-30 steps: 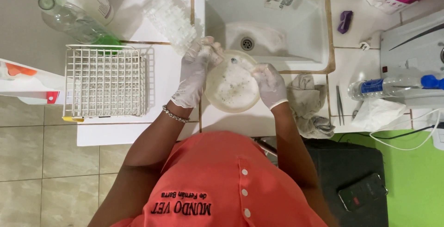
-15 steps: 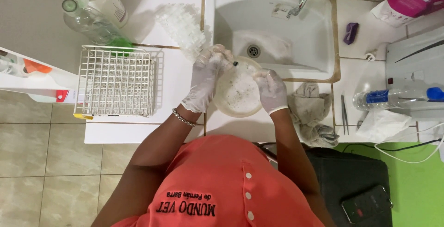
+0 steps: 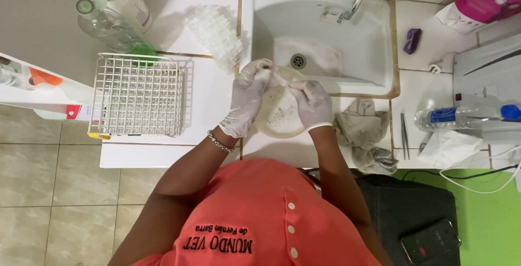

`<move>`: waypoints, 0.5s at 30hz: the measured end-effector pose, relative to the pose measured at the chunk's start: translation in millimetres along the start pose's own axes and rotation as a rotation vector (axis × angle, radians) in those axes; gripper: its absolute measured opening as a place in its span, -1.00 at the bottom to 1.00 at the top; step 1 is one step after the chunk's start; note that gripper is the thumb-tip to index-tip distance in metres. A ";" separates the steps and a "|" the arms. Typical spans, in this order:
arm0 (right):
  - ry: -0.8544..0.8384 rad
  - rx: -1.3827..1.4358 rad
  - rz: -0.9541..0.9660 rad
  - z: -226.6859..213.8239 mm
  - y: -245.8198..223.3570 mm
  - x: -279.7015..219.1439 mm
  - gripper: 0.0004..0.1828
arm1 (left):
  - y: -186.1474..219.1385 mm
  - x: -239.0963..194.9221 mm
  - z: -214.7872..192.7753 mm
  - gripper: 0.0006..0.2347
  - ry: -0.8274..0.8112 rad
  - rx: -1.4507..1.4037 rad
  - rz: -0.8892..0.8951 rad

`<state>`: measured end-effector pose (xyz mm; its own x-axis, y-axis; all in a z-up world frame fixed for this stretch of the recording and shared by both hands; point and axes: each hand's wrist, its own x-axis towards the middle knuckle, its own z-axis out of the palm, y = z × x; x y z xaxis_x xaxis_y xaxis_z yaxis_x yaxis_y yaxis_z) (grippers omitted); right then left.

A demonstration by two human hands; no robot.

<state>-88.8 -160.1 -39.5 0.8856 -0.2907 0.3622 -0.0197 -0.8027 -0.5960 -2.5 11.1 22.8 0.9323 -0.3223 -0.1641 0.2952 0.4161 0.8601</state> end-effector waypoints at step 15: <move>0.152 -0.051 -0.005 0.0 0.7 -4.8 -0.82 | 3.2 -9.6 6.2 -0.83 -0.021 0.011 -0.014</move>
<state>-93.0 -159.3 -41.7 0.8054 -0.3587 0.4720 -0.0418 -0.8286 -0.5583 -11.8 10.3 30.1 0.9234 -0.3461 -0.1659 0.3058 0.4022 0.8630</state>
